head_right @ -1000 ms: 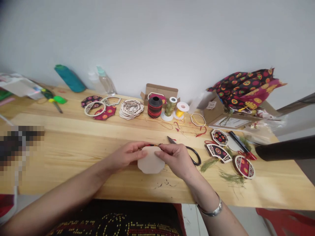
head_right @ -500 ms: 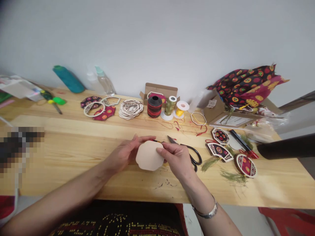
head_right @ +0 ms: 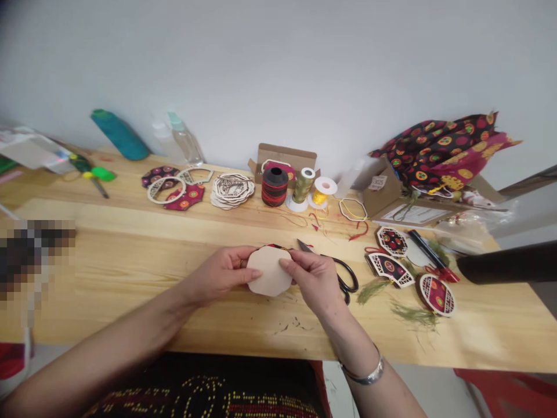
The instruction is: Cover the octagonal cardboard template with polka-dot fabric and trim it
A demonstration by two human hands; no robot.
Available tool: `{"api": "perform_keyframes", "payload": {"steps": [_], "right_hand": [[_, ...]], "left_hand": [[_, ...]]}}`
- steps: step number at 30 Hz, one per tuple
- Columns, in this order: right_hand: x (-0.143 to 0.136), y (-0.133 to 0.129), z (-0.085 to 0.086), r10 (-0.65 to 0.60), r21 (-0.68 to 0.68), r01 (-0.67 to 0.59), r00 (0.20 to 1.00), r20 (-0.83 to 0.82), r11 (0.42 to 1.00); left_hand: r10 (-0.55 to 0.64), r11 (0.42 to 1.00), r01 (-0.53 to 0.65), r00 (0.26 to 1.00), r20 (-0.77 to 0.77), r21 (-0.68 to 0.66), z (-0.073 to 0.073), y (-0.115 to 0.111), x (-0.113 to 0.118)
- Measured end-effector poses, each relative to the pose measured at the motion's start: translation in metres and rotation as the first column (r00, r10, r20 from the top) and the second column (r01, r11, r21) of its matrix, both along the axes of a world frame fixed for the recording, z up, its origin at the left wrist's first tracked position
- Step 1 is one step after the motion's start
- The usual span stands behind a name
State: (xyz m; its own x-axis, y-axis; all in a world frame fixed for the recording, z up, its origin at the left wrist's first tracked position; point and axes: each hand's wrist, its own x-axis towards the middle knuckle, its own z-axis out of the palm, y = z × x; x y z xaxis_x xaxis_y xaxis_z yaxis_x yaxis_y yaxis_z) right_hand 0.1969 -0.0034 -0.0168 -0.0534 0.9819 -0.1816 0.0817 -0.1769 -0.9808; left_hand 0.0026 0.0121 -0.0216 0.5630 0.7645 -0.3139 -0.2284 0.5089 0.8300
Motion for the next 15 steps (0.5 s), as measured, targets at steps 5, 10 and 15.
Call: {"api": "perform_keyframes", "payload": {"steps": [5, 10, 15], "right_hand": [[0.0004, -0.0003, -0.0034, -0.038, -0.008, 0.038, 0.999, 0.023, 0.999], [-0.0011, -0.002, -0.0045, -0.08, -0.032, 0.08, 0.997, 0.008, 0.996], [-0.0012, -0.0029, -0.0053, -0.109, -0.077, 0.108, 0.994, -0.02, 0.991]], "left_hand": [[0.017, 0.999, -0.016, 0.999, -0.031, 0.043, -0.003, 0.003, -0.001], [0.062, 0.995, -0.056, 0.996, -0.062, 0.087, -0.0021, 0.0042, -0.0017], [0.099, 0.995, -0.1, 0.994, -0.056, -0.022, -0.0034, 0.0043, 0.0006]]}}
